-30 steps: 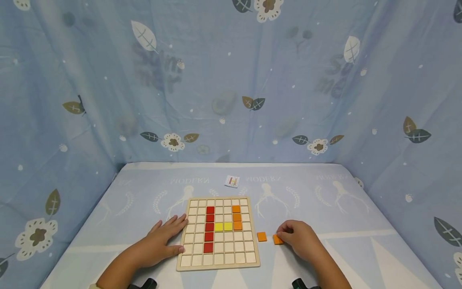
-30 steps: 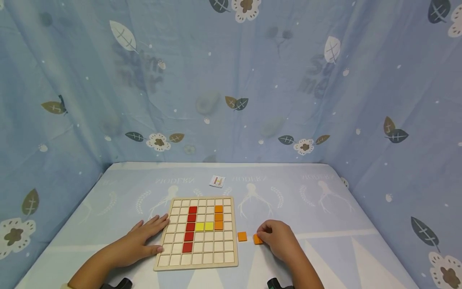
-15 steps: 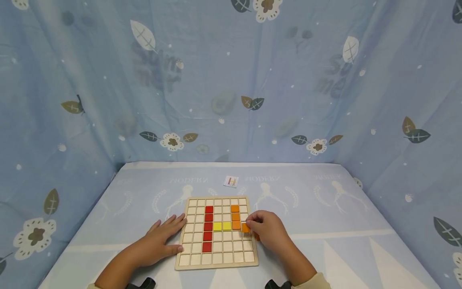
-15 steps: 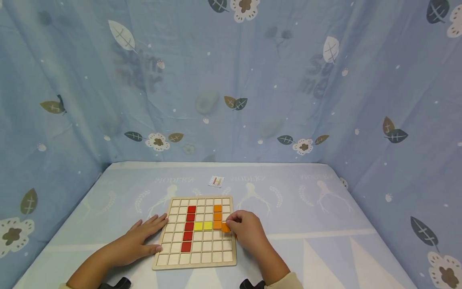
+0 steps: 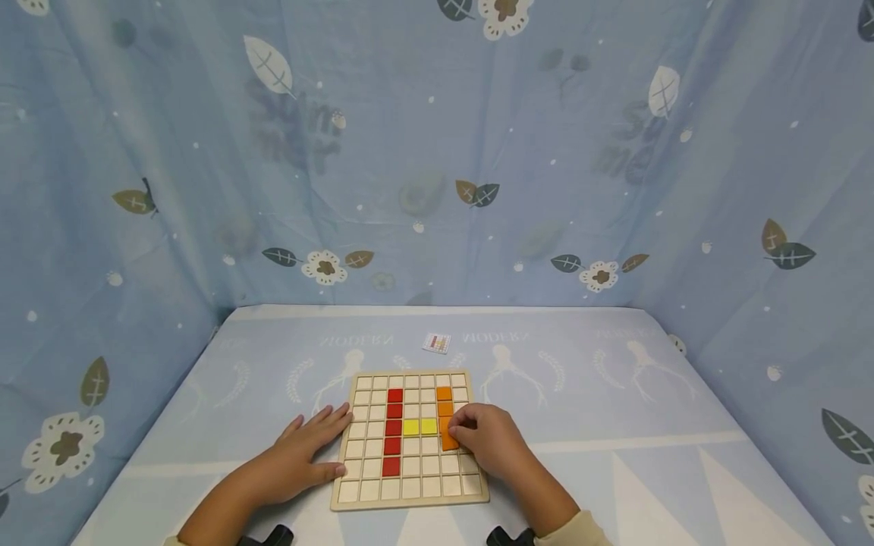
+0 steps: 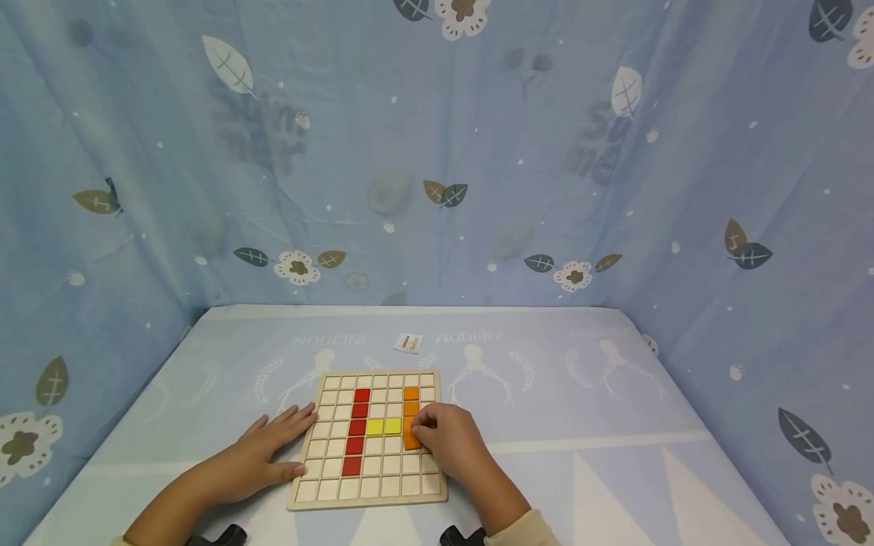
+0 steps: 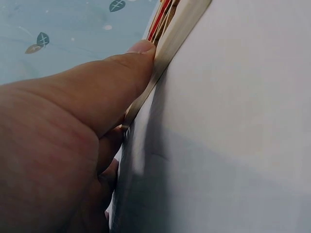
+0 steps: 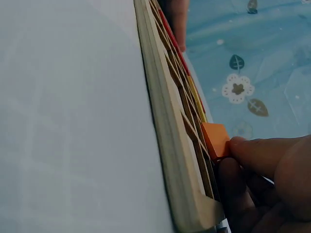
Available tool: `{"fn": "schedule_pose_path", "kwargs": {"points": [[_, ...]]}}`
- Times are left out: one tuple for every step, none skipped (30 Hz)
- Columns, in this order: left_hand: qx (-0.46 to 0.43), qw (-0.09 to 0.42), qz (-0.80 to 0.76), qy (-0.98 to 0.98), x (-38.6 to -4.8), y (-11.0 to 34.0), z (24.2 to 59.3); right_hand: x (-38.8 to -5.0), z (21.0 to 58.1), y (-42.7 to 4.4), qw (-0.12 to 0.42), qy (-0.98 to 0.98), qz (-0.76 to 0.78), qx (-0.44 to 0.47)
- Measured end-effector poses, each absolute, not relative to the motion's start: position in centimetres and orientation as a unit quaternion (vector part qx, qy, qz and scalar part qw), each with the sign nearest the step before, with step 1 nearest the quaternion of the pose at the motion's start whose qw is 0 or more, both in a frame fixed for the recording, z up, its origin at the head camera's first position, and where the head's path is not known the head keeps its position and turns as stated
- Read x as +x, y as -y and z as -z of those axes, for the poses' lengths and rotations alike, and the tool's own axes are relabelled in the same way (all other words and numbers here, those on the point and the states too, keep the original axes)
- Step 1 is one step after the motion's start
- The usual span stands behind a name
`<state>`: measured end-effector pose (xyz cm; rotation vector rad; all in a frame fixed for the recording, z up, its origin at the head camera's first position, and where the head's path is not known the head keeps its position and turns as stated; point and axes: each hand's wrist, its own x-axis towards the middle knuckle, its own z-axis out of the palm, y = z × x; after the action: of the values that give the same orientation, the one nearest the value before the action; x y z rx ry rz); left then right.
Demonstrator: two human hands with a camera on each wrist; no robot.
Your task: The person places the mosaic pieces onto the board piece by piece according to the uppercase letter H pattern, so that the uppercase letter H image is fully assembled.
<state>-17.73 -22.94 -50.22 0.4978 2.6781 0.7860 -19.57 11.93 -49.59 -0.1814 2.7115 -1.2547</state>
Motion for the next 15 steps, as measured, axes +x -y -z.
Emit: {"fn": "schedule_pose_path", "kwargs": {"points": [[0.173, 0.153, -0.274, -0.934, -17.72, 22.92, 50.2, -19.49, 49.63, -11.93, 0.076, -0.904, 0.416, -0.064], [0.172, 0.152, -0.273, -0.934, -17.7, 22.91, 50.18, -19.42, 49.68, -11.94, 0.075, -0.904, 0.414, -0.069], [0.172, 0.152, -0.273, -0.934, -17.67, 22.9, 50.16, -19.36, 49.71, -11.94, 0.075, -0.906, 0.411, -0.071], [0.171, 0.152, -0.273, -0.934, -17.64, 22.89, 50.13, -19.31, 49.75, -11.94, 0.073, -0.907, 0.408, -0.075], [0.172, 0.151, -0.273, -0.934, -17.62, 22.88, 50.12, -19.25, 49.76, -11.94, 0.071, -0.909, 0.404, -0.077], [0.172, 0.15, -0.273, -0.934, -17.59, 22.88, 50.1, -19.21, 49.79, -11.93, 0.069, -0.91, 0.4, -0.079], [0.173, 0.15, -0.273, -0.934, -17.58, 22.89, 50.1, -19.16, 49.75, -11.94, 0.068, -0.911, 0.398, -0.081], [0.173, 0.149, -0.273, -0.935, -17.56, 22.91, 50.1, -19.11, 49.73, -11.94, 0.066, -0.913, 0.395, -0.082], [0.172, 0.149, -0.273, -0.935, -17.55, 22.93, 50.09, -19.07, 49.71, -11.95, 0.066, -0.913, 0.393, -0.083], [0.174, 0.148, -0.273, -0.935, -17.55, 22.95, 50.09, -19.04, 49.69, -11.95, 0.065, -0.914, 0.392, -0.085], [0.175, 0.147, -0.273, -0.934, -17.56, 22.96, 50.09, -19.0, 49.63, -11.96, 0.064, -0.914, 0.391, -0.086], [0.176, 0.147, -0.274, -0.934, -17.57, 22.97, 50.08, -18.96, 49.59, -11.96, 0.065, -0.914, 0.391, -0.087], [0.177, 0.147, -0.275, -0.933, -17.58, 22.99, 50.09, -18.92, 49.54, -11.96, 0.065, -0.914, 0.391, -0.087], [0.179, 0.147, -0.277, -0.933, -17.58, 23.0, 50.08, -18.87, 49.5, -11.97, 0.065, -0.914, 0.391, -0.088], [0.181, 0.148, -0.278, -0.932, -17.58, 23.0, 50.05, -18.83, 49.49, -11.99, 0.065, -0.914, 0.391, -0.089]]}}
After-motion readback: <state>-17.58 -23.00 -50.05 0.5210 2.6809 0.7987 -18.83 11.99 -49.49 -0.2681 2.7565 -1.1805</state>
